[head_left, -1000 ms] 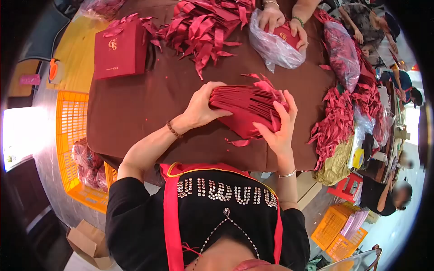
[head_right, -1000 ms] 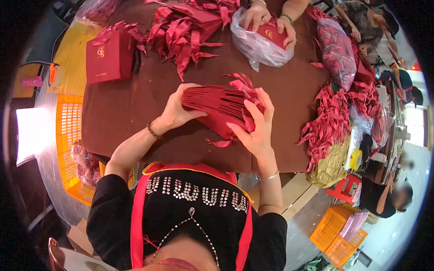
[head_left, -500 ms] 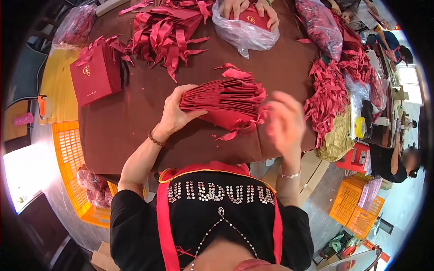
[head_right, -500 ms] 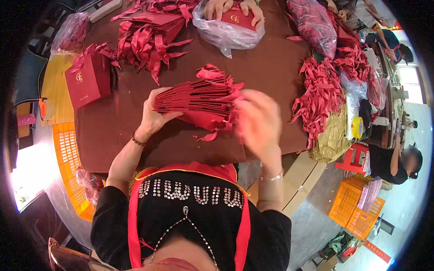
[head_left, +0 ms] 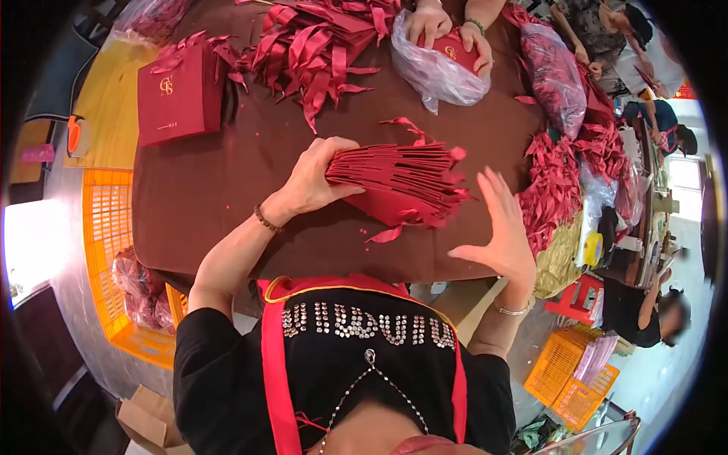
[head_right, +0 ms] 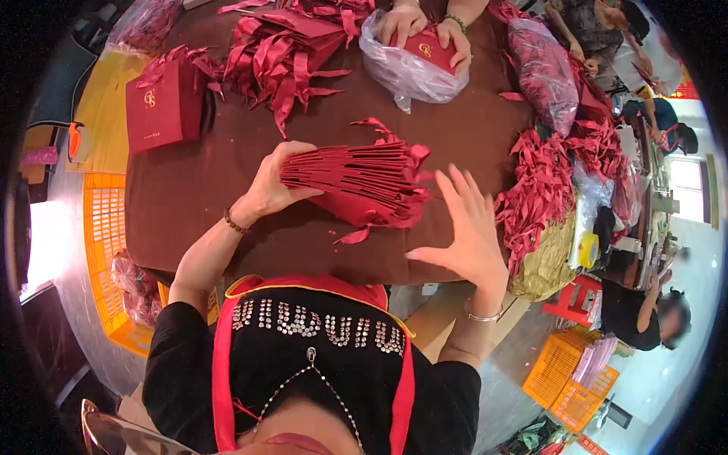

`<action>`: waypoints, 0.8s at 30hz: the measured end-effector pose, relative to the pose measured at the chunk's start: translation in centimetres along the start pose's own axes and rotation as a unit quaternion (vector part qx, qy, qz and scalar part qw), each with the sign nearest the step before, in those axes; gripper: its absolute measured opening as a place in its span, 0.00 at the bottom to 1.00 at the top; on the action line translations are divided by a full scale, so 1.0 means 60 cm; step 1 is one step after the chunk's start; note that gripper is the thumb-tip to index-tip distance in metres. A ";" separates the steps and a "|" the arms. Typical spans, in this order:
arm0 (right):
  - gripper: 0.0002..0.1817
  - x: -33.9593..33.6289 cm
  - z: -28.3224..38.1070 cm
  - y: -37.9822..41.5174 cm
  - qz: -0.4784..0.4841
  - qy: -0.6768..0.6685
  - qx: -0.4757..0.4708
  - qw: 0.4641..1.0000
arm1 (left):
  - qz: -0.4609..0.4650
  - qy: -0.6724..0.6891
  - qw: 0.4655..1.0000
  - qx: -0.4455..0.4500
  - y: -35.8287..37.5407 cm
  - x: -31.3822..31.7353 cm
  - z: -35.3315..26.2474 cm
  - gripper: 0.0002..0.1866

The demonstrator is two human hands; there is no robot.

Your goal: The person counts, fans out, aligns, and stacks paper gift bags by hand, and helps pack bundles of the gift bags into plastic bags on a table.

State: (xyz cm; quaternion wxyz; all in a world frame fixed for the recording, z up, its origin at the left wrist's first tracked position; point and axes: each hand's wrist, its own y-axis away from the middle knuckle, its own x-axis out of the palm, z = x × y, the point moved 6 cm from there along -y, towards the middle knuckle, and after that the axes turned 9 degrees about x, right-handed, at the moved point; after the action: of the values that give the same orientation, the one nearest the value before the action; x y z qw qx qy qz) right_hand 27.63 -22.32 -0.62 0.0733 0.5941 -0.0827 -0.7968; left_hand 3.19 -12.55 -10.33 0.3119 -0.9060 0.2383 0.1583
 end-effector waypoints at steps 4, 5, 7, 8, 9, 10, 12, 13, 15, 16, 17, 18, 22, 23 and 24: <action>0.58 0.026 0.088 -0.051 -0.072 -0.024 -0.113 0.991 | 0.011 0.034 0.999 -0.029 0.004 0.003 0.006 0.34; 0.58 0.041 0.077 -0.058 -0.073 -0.025 -0.114 0.990 | 0.011 0.032 0.999 -0.029 0.005 0.003 0.006 0.34; 0.58 0.068 0.041 -0.071 -0.095 -0.168 -0.146 0.970 | 0.008 0.029 0.999 -0.013 0.005 0.002 0.004 0.35; 0.62 0.070 0.035 -0.069 -0.129 -0.145 -0.199 0.960 | 0.003 0.027 1.000 -0.017 0.005 -0.001 0.005 0.35; 0.62 0.078 0.032 -0.070 -0.125 -0.147 -0.203 0.960 | 0.023 0.042 0.999 -0.018 0.004 0.002 0.006 0.36; 0.65 0.080 0.028 -0.069 -0.125 -0.231 -0.204 0.943 | 0.045 0.056 0.997 -0.018 0.003 0.004 0.007 0.36; 0.75 0.103 0.024 -0.079 -0.092 -0.396 -0.236 0.883 | 0.057 0.091 0.994 -0.033 0.002 0.006 0.012 0.40; 0.75 0.121 0.031 -0.086 -0.090 -0.396 -0.239 0.882 | 0.069 0.129 0.988 -0.047 0.003 0.011 0.015 0.44; 0.80 0.137 0.043 -0.095 -0.093 -0.518 -0.258 0.810 | 0.038 0.220 0.973 -0.050 0.000 0.017 0.006 0.48; 0.83 0.143 0.050 -0.094 -0.074 -0.511 -0.258 0.817 | 0.010 0.311 0.949 -0.052 0.002 0.018 0.002 0.52; 0.83 0.138 0.057 -0.089 -0.070 -0.512 -0.262 0.815 | 0.006 0.308 0.950 -0.053 0.004 0.012 -0.002 0.52; 0.82 0.121 0.073 -0.077 -0.099 -0.461 -0.298 0.830 | 0.024 0.298 0.954 -0.016 0.001 0.004 -0.016 0.56; 0.82 0.135 0.073 -0.066 -0.124 -0.391 -0.299 0.862 | 0.033 0.320 0.946 -0.021 0.018 0.009 -0.005 0.65; 0.82 0.144 0.056 -0.078 -0.126 -0.371 -0.264 0.882 | 0.036 0.326 0.944 -0.032 0.017 0.008 0.003 0.67; 0.82 0.135 0.057 -0.076 -0.149 -0.345 -0.298 0.877 | 0.061 0.292 0.954 -0.015 0.016 0.006 0.001 0.68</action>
State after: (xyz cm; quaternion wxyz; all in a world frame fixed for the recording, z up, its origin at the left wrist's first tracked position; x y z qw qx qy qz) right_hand 21.99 -19.44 -8.21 0.0942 0.2373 0.2286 -0.9395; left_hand 2.98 -13.29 -10.98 0.2044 -0.9010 0.3717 -0.0911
